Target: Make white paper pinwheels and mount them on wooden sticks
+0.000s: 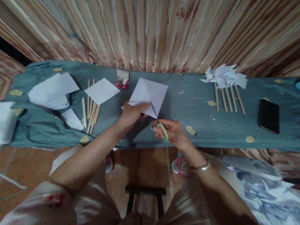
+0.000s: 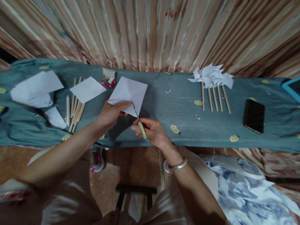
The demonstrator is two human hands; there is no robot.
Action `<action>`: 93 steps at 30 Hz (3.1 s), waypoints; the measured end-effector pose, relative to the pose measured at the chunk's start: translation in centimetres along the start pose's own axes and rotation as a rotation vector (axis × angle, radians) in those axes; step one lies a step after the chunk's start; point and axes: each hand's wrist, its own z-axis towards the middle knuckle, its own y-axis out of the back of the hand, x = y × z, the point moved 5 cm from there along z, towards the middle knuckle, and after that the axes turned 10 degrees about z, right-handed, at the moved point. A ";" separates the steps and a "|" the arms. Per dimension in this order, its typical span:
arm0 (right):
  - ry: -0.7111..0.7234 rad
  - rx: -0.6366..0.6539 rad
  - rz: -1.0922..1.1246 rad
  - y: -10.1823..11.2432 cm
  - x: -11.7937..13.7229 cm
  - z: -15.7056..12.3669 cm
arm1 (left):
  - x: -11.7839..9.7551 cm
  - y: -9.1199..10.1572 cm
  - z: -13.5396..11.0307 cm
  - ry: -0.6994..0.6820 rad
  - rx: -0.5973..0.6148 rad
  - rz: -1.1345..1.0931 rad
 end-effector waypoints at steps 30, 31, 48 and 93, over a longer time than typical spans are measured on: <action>-0.024 0.064 -0.052 -0.2 0.3 -0.3 | 0.0 0.5 0.4 -0.009 -0.039 0.023; -0.037 0.076 -0.063 -0.1 0.3 -0.4 | -0.1 0.7 0.5 -0.018 -0.047 0.017; 0.292 -0.270 -0.035 5.6 4.5 0.0 | 0.1 1.3 0.9 -0.055 -0.045 0.241; 0.478 -0.525 0.170 7.3 5.0 1.9 | 1.8 -2.2 -0.8 -0.061 0.343 0.344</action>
